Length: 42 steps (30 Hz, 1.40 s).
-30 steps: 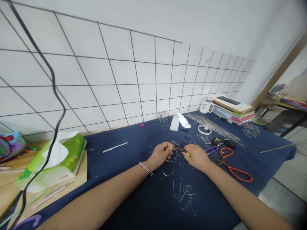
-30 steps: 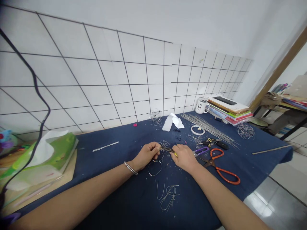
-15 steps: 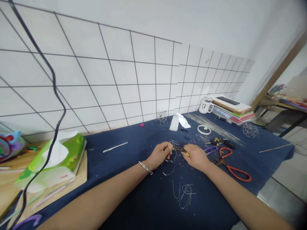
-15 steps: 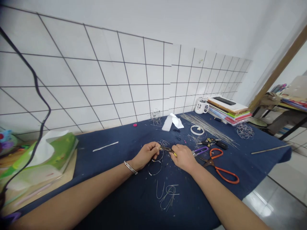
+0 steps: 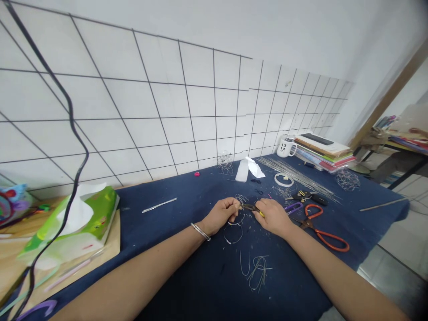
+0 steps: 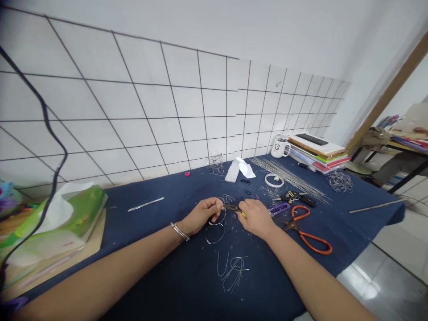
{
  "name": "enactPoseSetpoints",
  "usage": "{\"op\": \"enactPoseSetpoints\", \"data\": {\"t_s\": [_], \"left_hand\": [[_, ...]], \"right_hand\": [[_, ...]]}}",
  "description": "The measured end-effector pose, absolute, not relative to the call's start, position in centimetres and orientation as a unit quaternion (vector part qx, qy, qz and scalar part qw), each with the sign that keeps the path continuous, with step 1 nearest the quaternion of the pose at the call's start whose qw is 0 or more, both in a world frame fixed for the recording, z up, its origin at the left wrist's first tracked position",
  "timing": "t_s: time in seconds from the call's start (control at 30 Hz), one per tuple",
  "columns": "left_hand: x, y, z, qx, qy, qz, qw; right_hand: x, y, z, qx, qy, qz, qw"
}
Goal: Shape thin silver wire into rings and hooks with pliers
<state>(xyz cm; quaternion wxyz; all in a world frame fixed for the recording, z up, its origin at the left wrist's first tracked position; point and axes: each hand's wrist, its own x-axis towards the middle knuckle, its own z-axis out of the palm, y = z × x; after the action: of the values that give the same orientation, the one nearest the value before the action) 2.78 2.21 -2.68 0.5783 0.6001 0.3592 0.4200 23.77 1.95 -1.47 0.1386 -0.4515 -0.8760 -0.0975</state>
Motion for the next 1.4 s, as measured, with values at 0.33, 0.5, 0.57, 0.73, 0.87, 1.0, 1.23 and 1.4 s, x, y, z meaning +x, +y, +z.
{"op": "enactPoseSetpoints", "data": {"t_s": [0.33,0.5,0.57,0.73,0.87,1.0,1.23,1.4], "left_hand": [[3.14,1.97,-2.67,0.595,0.388,0.438,0.551],[3.23,1.84,-2.65,0.602,0.411,0.442,0.523],[3.26,1.83,-2.69,0.605,0.416,0.441,0.517],[3.28,1.79,-2.64,0.607,0.418,0.438,0.515],[3.25,1.68,-2.49,0.608,0.411,0.439,0.518],[3.23,1.64,-2.51,0.603,0.403,0.444,0.526],[3.33,1.74,-2.79,0.597,0.413,0.454,0.516],[3.36,1.82,-2.94,0.606,0.415,0.454,0.504]], "right_hand": [[23.69,1.92,-1.36,-0.463,-0.872,-0.09,0.128],[23.56,1.91,-1.45,-0.465,-0.872,-0.086,0.127],[23.57,1.96,-1.57,-0.467,-0.871,-0.082,0.126],[23.63,2.04,-1.82,-0.471,-0.87,-0.077,0.124],[23.67,1.97,-1.78,-0.47,-0.871,-0.075,0.123],[23.62,1.92,-1.66,-0.469,-0.87,-0.079,0.128],[23.6,1.94,-1.53,-0.468,-0.871,-0.074,0.129],[23.55,2.03,-1.76,-0.473,-0.868,-0.081,0.126]]}}
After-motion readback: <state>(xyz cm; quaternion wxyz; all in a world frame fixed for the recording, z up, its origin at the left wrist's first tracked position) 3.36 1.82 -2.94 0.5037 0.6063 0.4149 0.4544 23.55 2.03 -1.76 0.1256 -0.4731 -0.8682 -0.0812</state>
